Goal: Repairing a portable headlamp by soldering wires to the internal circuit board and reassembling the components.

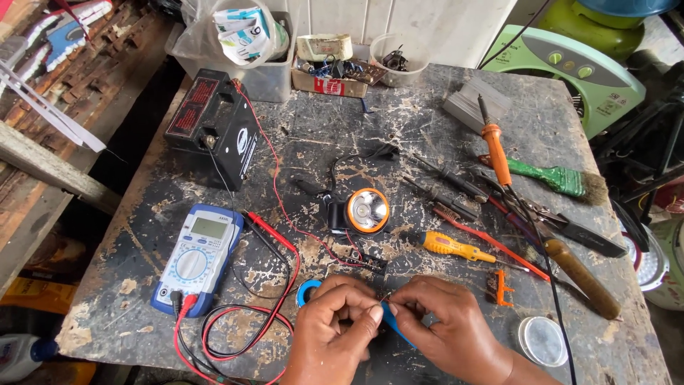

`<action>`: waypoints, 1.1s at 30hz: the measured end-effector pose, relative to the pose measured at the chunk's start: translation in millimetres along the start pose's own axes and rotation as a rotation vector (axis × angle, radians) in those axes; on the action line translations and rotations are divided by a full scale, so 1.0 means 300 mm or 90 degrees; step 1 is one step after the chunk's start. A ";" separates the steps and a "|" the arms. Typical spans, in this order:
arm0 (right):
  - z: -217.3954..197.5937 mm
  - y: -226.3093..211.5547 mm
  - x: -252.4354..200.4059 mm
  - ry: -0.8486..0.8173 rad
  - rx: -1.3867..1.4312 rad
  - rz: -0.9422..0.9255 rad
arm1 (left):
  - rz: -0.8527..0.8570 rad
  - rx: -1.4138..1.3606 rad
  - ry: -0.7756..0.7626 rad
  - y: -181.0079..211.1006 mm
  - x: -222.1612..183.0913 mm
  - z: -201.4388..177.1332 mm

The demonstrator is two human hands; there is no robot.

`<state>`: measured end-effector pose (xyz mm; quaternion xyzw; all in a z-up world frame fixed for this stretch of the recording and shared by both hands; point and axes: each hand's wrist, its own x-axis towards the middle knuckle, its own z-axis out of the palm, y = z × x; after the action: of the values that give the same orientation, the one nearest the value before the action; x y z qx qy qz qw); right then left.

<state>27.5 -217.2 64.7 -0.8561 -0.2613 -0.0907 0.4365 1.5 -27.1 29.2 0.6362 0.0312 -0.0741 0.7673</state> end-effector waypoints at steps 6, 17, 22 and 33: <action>-0.006 0.005 0.003 0.021 -0.117 -0.113 | 0.021 0.136 0.045 0.012 0.015 -0.004; -0.010 0.020 0.001 0.020 -0.066 -0.075 | 0.014 -0.026 -0.033 -0.027 0.023 0.011; -0.015 0.029 -0.005 0.012 -0.035 -0.028 | 0.011 -0.058 -0.046 -0.023 0.028 0.022; -0.036 0.008 -0.002 0.012 -0.097 -0.141 | -0.029 -0.005 -0.060 0.005 0.026 0.019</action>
<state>29.3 -227.2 69.3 -0.8520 -0.3423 -0.1659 0.3597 9.2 -33.1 30.5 0.6283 0.0095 -0.1216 0.7684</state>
